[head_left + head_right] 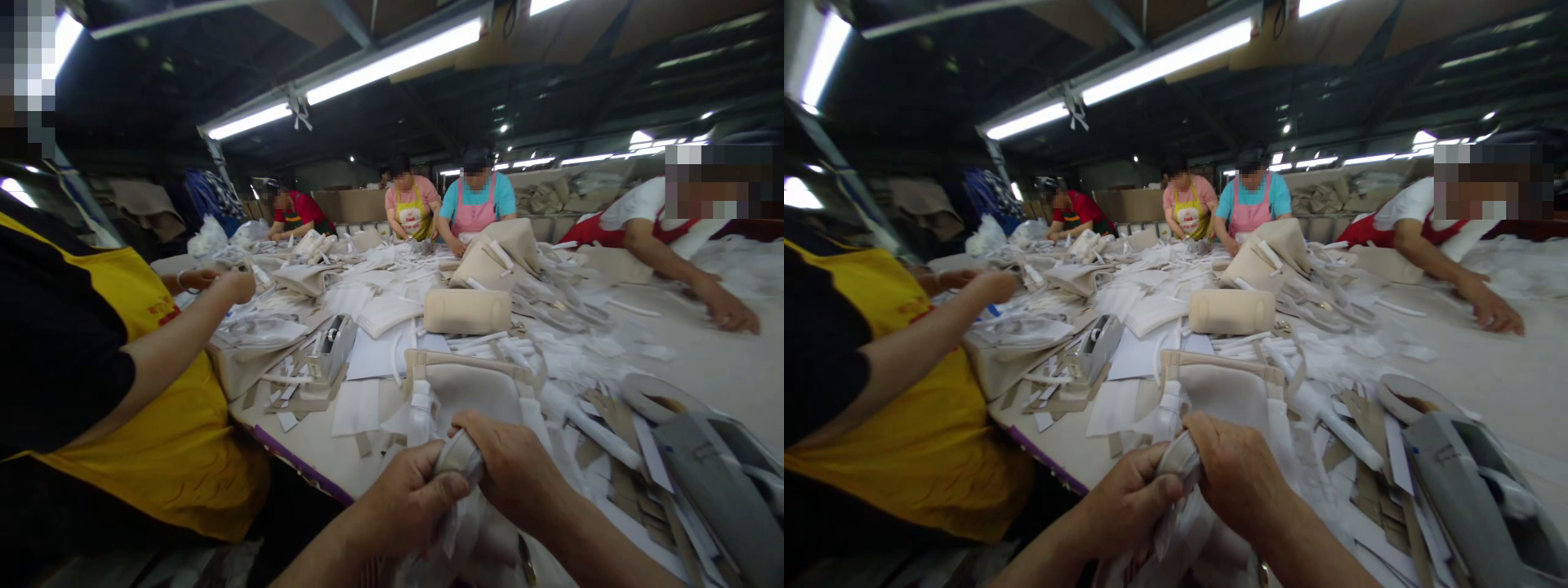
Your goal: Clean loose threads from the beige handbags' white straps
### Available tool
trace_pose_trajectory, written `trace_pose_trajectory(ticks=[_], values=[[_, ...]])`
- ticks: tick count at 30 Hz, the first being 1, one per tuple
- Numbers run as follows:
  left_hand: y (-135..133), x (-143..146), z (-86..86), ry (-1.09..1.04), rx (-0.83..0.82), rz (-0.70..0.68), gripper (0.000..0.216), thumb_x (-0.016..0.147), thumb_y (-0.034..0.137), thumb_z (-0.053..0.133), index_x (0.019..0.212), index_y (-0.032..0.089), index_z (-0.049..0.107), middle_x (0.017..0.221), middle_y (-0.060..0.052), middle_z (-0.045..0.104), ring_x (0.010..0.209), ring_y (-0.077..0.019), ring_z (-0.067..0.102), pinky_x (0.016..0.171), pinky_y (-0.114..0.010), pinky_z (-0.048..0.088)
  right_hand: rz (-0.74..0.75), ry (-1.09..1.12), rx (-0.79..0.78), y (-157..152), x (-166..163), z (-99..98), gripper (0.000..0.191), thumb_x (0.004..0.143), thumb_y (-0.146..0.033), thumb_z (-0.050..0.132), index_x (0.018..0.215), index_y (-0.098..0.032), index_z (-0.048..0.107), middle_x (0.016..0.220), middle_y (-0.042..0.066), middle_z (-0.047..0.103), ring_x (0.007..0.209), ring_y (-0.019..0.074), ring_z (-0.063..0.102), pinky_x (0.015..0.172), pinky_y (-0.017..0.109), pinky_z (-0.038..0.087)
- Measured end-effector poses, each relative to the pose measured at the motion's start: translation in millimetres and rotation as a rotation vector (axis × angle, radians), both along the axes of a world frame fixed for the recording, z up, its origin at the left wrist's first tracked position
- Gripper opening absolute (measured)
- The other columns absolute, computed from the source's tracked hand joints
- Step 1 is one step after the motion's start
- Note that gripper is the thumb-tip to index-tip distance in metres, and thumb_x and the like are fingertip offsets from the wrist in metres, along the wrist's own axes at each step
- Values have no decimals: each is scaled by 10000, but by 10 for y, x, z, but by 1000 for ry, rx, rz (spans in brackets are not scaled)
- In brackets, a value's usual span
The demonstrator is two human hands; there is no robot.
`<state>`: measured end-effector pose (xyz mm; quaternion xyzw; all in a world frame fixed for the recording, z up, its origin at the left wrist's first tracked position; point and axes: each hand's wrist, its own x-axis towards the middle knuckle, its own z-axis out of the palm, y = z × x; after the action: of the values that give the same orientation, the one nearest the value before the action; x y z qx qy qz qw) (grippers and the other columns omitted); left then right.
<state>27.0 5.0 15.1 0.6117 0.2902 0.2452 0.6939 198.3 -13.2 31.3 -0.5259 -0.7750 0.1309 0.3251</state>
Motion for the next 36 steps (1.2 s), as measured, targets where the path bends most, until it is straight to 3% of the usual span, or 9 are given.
trace_pose_trajectory(ticks=[5,7,11,14,20,22,26,30,36], values=[[13,105,-135,-230,-2,-33,486,710,586,577,821,114,545,537,13,502,363,-56,435,323,-141,311,-95,650,-420,-19,-236,-159,106,744,-195,324,746,-209,429,506,-68,402,427,98,386,420,212,298],[2,118,-96,-247,16,17,465,722,566,581,778,105,554,594,-14,534,440,-71,491,372,-143,354,-79,691,-539,-10,-244,-149,162,776,-239,287,778,-203,446,479,-78,364,372,95,338,372,210,260],[-7,82,8,-131,-66,42,383,753,509,579,789,130,535,497,44,462,335,-49,406,303,-137,290,-58,140,-145,50,-25,52,335,698,-182,413,1015,-179,522,769,38,616,694,171,574,625,277,427],[-7,81,-46,-142,-87,10,393,742,514,589,839,139,520,506,51,462,306,-47,389,289,-143,280,-14,-70,-20,71,60,134,213,708,-174,438,888,-180,552,778,48,629,714,178,566,654,286,406],[-47,167,-122,-252,18,63,486,693,546,626,922,124,546,650,-2,536,523,-90,490,490,-191,380,-44,709,-394,21,-207,-55,99,768,-238,349,734,-201,434,510,-71,401,430,89,379,419,211,300],[-58,160,-22,-219,57,114,470,708,542,612,895,112,572,701,-21,537,614,-109,488,542,-198,372,-37,726,-464,27,-204,-42,151,778,-270,338,834,-198,459,503,-79,390,394,92,363,387,212,280],[-9,91,161,-125,58,76,371,769,467,577,910,124,585,720,0,502,629,-92,418,566,-186,330,-58,120,-55,79,36,158,373,689,-188,487,1062,-190,503,761,13,605,661,160,556,604,271,406],[65,82,53,-126,93,-37,418,735,491,604,916,115,588,747,-4,481,661,-97,397,599,-189,322,11,-244,147,102,152,216,82,737,-173,472,760,-179,551,701,33,609,655,159,554,593,261,368],[-7,161,-217,-226,13,74,528,652,593,625,855,110,567,647,7,439,563,-86,358,528,-196,295,-50,492,-160,87,-116,-68,163,813,-243,404,655,-213,379,529,-59,474,478,96,452,464,213,324]])
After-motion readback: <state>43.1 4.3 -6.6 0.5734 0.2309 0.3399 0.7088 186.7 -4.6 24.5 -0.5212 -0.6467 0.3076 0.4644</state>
